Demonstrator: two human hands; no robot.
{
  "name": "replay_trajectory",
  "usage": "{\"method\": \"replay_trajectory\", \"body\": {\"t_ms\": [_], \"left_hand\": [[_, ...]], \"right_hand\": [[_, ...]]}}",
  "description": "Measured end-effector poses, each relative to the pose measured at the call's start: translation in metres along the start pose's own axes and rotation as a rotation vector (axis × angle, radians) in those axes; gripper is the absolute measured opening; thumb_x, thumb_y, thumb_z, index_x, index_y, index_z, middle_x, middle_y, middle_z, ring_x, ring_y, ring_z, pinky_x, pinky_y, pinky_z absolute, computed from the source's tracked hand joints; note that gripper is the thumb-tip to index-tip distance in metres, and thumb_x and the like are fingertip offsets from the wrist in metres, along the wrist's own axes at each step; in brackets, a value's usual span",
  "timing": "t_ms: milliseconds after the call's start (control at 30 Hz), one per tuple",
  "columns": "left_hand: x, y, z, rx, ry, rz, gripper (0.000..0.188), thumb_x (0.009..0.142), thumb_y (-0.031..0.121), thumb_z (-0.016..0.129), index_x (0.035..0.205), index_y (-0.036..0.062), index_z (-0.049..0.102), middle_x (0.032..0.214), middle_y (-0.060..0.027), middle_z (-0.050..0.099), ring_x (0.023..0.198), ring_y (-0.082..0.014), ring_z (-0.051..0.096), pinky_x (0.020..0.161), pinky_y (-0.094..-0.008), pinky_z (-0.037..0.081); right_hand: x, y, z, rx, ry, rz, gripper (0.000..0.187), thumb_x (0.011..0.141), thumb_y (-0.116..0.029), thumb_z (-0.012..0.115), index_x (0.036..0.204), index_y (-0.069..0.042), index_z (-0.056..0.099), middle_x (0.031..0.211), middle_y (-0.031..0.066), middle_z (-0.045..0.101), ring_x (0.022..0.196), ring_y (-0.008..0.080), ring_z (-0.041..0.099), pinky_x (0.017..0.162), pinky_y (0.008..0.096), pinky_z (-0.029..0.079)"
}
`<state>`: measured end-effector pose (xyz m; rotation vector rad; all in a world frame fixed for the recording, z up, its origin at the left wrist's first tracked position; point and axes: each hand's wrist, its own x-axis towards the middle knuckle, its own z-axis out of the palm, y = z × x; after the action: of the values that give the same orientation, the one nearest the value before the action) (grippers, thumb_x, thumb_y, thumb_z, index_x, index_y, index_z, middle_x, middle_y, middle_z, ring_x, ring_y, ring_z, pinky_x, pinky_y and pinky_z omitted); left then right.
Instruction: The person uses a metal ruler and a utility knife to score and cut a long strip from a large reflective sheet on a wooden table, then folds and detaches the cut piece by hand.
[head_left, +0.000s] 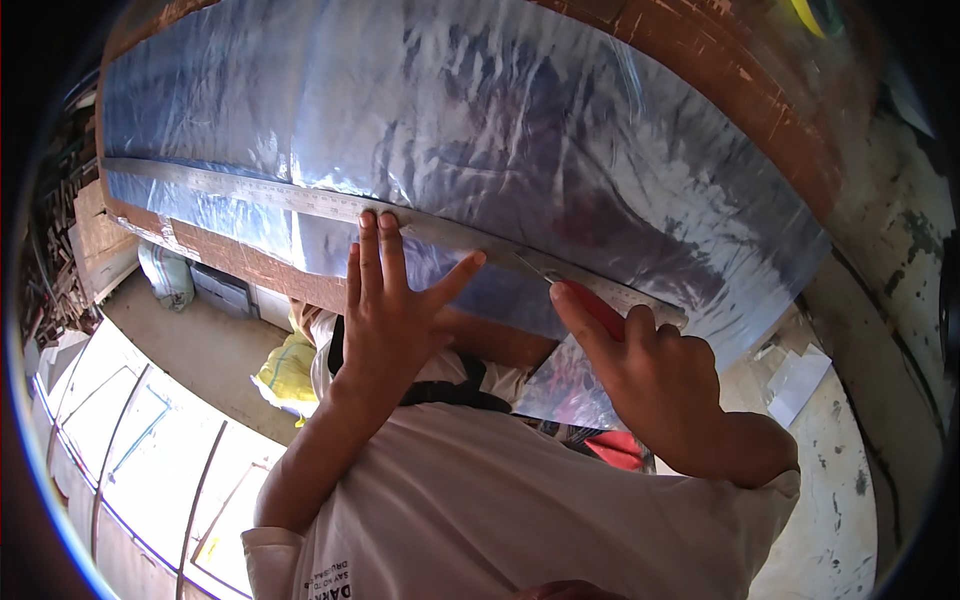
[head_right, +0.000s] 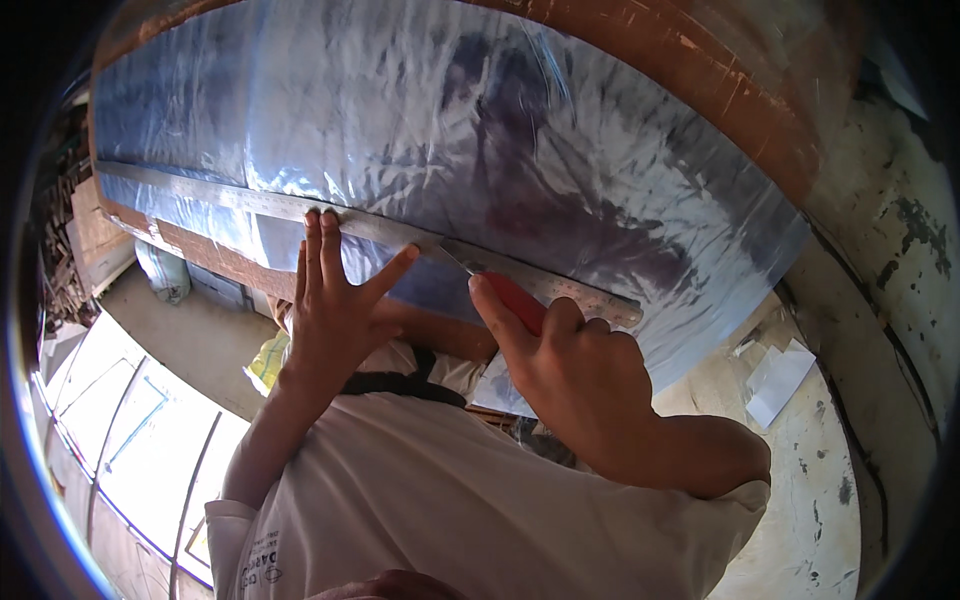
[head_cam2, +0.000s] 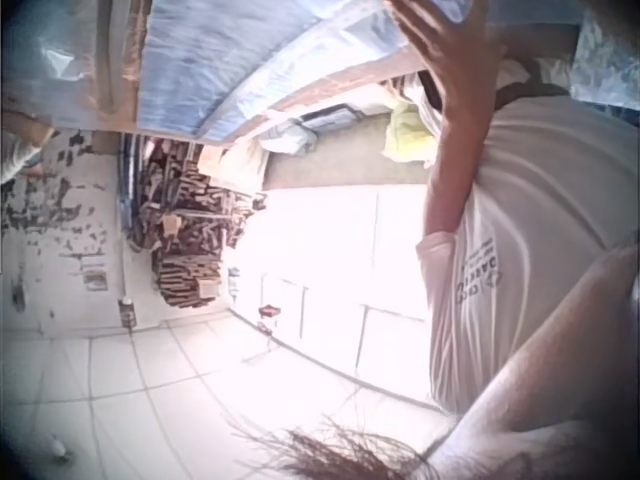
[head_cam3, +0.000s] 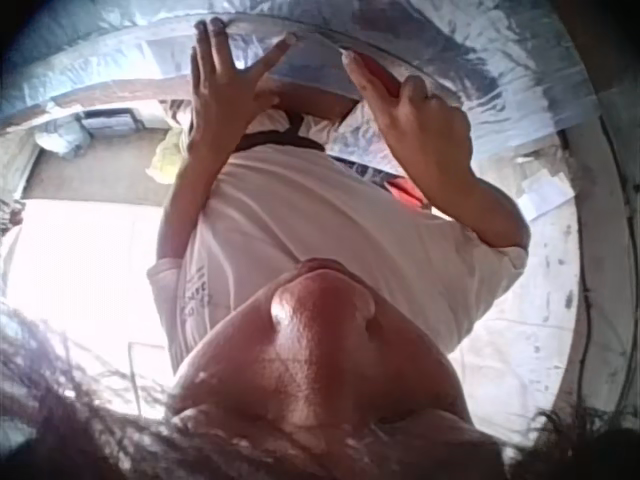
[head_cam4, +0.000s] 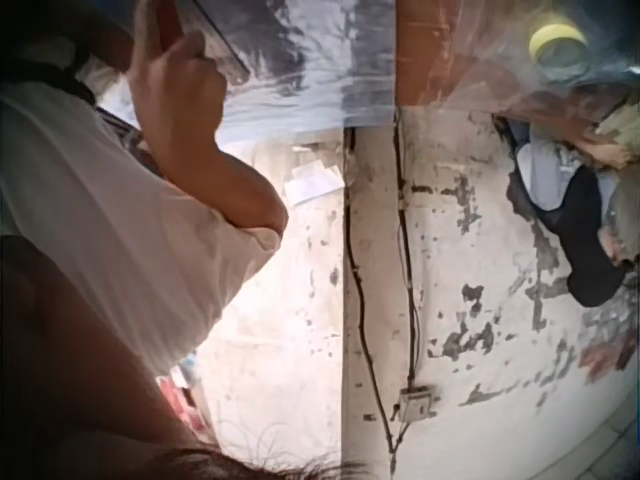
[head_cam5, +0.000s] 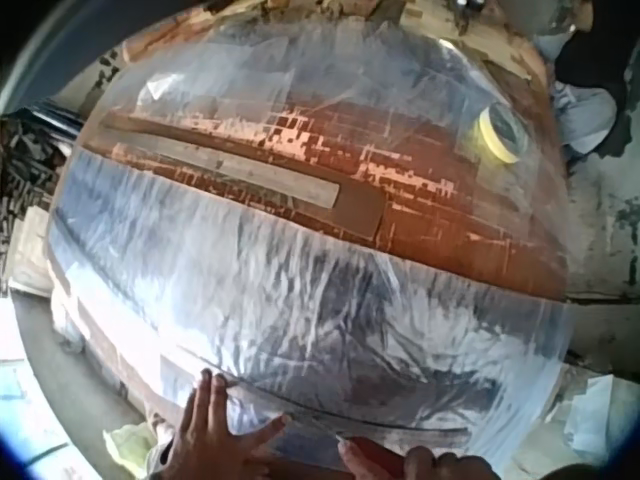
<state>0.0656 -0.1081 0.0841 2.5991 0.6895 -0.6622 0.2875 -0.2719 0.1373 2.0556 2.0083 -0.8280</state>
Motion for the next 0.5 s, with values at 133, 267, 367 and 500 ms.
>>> {"method": "replay_trajectory", "body": {"t_ms": [133,267,367,500], "left_hand": [[0.001,0.001,0.0,-0.023,0.018,0.0,0.107,0.054,0.03,0.097,0.149,0.0433,0.051,0.156,-0.0386,0.026,0.149,-0.0578,0.025,0.116,-0.0623,0.038],[0.001,0.001,0.005,0.004,0.022,-0.004,0.105,0.055,0.029,0.097,0.149,0.0433,0.052,0.156,-0.0382,0.027,0.149,-0.057,0.025,0.115,-0.0627,0.038],[0.0,0.002,0.004,0.023,0.035,-0.006,0.106,0.053,0.028,0.097,0.149,0.0432,0.053,0.156,-0.038,0.026,0.149,-0.0568,0.024,0.115,-0.0628,0.039],[0.002,0.004,0.004,0.026,0.019,-0.005,0.108,0.052,0.027,0.098,0.149,0.0432,0.053,0.157,-0.0376,0.025,0.15,-0.0566,0.024,0.114,-0.063,0.039]], "right_hand": [[-0.012,0.003,0.0,-0.012,-0.035,0.039,0.069,0.087,-0.018,0.07,0.153,-0.028,0.051,0.069,0.0057,0.047,0.045,0.015,0.055,0.037,0.031,0.044],[-0.027,0.004,0.0,-0.07,-0.085,0.095,0.068,0.087,-0.018,0.07,0.152,-0.03,0.051,0.07,0.005,0.047,0.045,0.0147,0.055,0.036,0.0311,0.043],[-0.036,0.008,-0.004,-0.061,-0.099,0.109,0.078,0.081,-0.013,0.07,0.154,-0.028,0.05,0.07,0.0075,0.051,0.044,0.0157,0.056,0.037,0.0333,0.043],[-0.047,0.013,-0.003,-0.1,-0.102,0.124,0.07,0.086,-0.019,0.07,0.152,-0.031,0.051,0.068,0.0039,0.046,0.044,0.0136,0.053,0.036,0.031,0.042]]}}
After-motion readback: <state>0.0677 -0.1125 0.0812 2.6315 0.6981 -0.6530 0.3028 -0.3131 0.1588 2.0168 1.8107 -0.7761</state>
